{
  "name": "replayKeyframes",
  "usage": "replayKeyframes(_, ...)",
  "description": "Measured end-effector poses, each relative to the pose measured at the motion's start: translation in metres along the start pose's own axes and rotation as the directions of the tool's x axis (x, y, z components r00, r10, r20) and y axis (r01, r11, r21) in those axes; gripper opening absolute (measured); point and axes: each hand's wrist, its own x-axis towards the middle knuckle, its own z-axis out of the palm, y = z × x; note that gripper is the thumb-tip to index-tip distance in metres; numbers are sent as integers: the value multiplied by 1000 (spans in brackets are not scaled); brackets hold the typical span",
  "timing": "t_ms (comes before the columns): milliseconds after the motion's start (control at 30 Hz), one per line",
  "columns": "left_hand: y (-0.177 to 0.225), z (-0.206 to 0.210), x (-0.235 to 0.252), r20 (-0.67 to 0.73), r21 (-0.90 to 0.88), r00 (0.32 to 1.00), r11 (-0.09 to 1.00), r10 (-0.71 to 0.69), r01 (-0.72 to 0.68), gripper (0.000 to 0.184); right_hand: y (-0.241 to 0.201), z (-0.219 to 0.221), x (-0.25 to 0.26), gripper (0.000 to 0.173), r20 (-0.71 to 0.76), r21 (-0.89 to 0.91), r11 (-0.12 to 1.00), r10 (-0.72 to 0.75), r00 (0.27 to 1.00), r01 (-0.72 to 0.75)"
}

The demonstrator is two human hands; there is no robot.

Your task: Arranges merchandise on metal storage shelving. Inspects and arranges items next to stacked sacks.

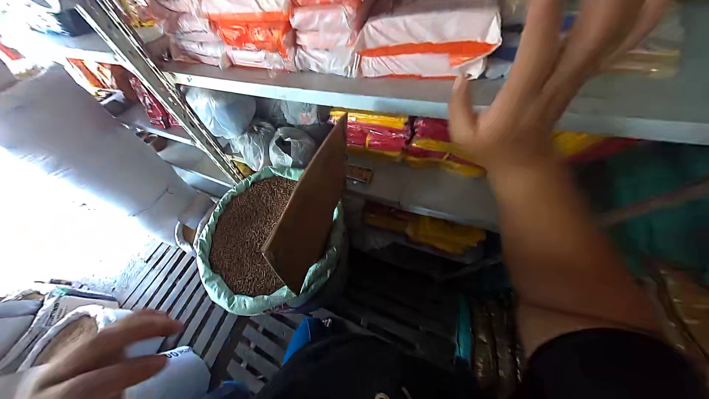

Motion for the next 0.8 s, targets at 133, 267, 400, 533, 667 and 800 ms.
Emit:
replayKeyframes(133,-57,41,-21,79,-433,994,901,70,-29,30,-73,4,-179,64,149,212,911,329,933,-355)
replayKeyframes(267,-88,26,18,127,-494,975,864,184,-99,27,-140,-22,-259,77,403,88,701,625,668,-708)
replayKeyframes(400,-112,4,72,95,-452,966,875,239,-172,22,-158,-46,-275,84,276,-32,576,791,547,-817)
replayKeyframes(533,-115,-3,137,143,-230,937,932,318,-281,13,-141,-64,-267,80,44,-96,603,797,602,-792)
replayKeyframes(667,-88,7,208,193,48,854,864,484,-501,20,-127,-88,-261,76,5,-183,634,765,644,-751)
replayKeyframes(800,-43,33,281,313,153,753,752,578,-641,29,-98,-102,-278,76,-17,-272,607,773,635,-747)
